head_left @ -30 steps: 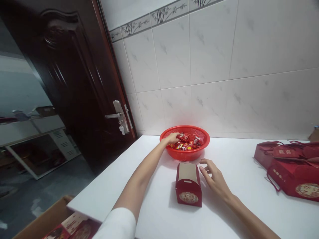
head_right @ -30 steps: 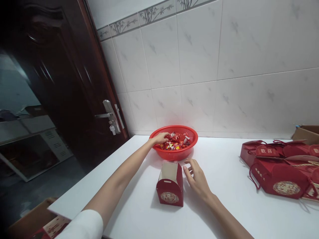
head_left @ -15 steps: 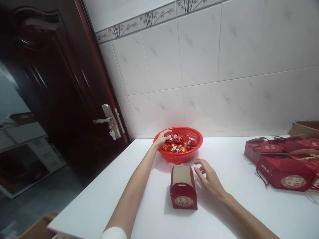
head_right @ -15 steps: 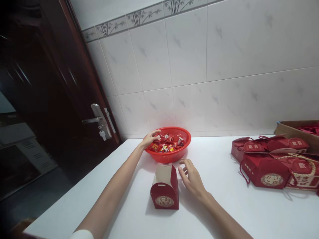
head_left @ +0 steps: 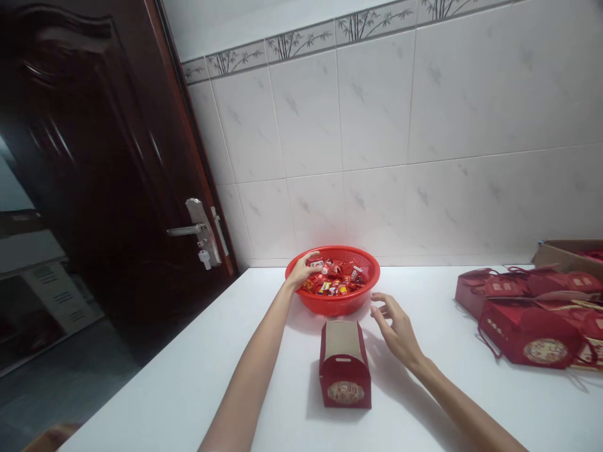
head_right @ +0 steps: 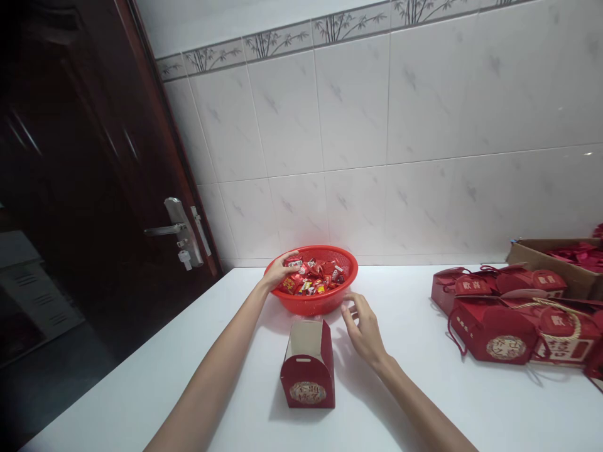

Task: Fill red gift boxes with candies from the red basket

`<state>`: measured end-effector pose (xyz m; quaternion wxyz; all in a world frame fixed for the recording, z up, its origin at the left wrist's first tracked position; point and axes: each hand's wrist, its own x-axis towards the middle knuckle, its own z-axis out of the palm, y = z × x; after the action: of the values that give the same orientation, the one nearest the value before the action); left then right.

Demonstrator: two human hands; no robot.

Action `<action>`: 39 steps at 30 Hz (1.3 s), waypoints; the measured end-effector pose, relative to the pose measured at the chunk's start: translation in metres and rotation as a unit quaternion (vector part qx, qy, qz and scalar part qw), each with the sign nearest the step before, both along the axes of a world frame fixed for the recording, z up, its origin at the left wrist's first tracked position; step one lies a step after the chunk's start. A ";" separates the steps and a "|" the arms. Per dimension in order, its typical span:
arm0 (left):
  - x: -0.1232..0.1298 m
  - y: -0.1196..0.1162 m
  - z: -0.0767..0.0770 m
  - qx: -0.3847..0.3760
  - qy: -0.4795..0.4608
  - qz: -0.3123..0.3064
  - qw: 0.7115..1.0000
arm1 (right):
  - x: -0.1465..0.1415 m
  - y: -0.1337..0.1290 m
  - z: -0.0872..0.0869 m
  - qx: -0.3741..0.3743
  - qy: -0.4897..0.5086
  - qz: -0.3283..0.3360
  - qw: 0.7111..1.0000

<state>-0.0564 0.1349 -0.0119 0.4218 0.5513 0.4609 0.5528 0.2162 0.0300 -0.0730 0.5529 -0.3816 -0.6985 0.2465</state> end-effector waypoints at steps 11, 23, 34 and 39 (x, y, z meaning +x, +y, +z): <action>0.014 -0.013 0.004 0.042 0.006 -0.023 0.999 | -0.065 0.061 0.066 -0.008 -0.012 0.067 0.998; 0.037 -0.020 0.001 0.007 -0.077 -0.044 0.996 | -0.087 0.083 0.041 -0.010 -0.019 0.015 1.000; 0.040 -0.024 0.007 -0.021 -0.127 -0.037 0.991 | -0.073 0.095 0.045 -0.174 0.241 0.086 0.951; 0.043 -0.025 0.009 -0.036 -0.147 -0.010 0.988 | -0.069 0.090 0.050 -0.202 0.256 0.099 0.940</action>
<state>-0.0135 0.1099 -0.0028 0.5103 0.4528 0.4082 0.6066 0.1469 0.1199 -0.0230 0.5971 -0.3379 -0.5028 0.5257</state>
